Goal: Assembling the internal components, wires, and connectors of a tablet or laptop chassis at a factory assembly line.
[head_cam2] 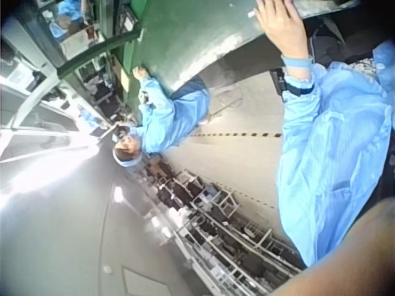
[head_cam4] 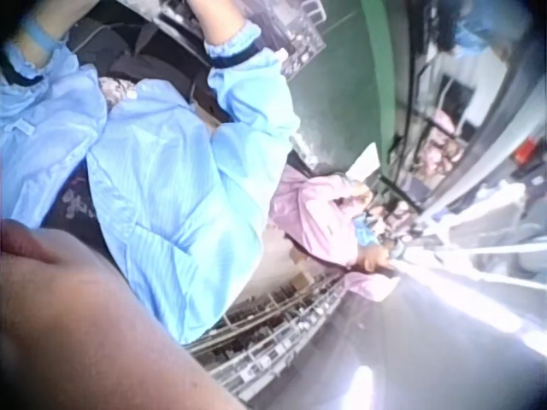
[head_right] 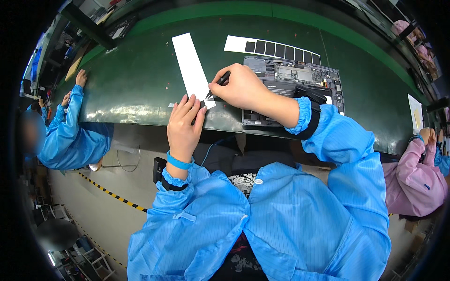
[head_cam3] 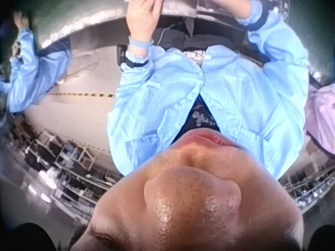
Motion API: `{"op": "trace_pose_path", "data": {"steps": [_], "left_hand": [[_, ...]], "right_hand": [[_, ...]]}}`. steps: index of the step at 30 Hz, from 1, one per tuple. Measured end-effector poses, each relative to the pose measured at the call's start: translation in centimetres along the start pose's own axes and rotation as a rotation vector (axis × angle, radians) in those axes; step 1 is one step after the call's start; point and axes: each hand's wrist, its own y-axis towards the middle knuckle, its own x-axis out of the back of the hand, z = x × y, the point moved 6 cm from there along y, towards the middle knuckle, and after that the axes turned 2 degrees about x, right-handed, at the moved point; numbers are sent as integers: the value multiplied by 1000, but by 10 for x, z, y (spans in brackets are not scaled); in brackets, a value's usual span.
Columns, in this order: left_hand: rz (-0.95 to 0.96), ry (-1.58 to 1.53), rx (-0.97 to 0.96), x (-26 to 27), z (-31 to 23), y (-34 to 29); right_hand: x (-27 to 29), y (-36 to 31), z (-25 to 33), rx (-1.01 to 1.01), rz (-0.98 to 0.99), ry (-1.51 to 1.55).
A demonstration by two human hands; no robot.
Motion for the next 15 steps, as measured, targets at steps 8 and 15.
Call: {"op": "trace_pose_path", "data": {"steps": [8,15], "left_hand": [[42,43,-24,-1,-3,-2],[42,40,-17,-1,-2,-5]], "right_hand": [[-8,-3,-3,-40,-16,109],[-9,-7,0,-27,-21,100]]}}
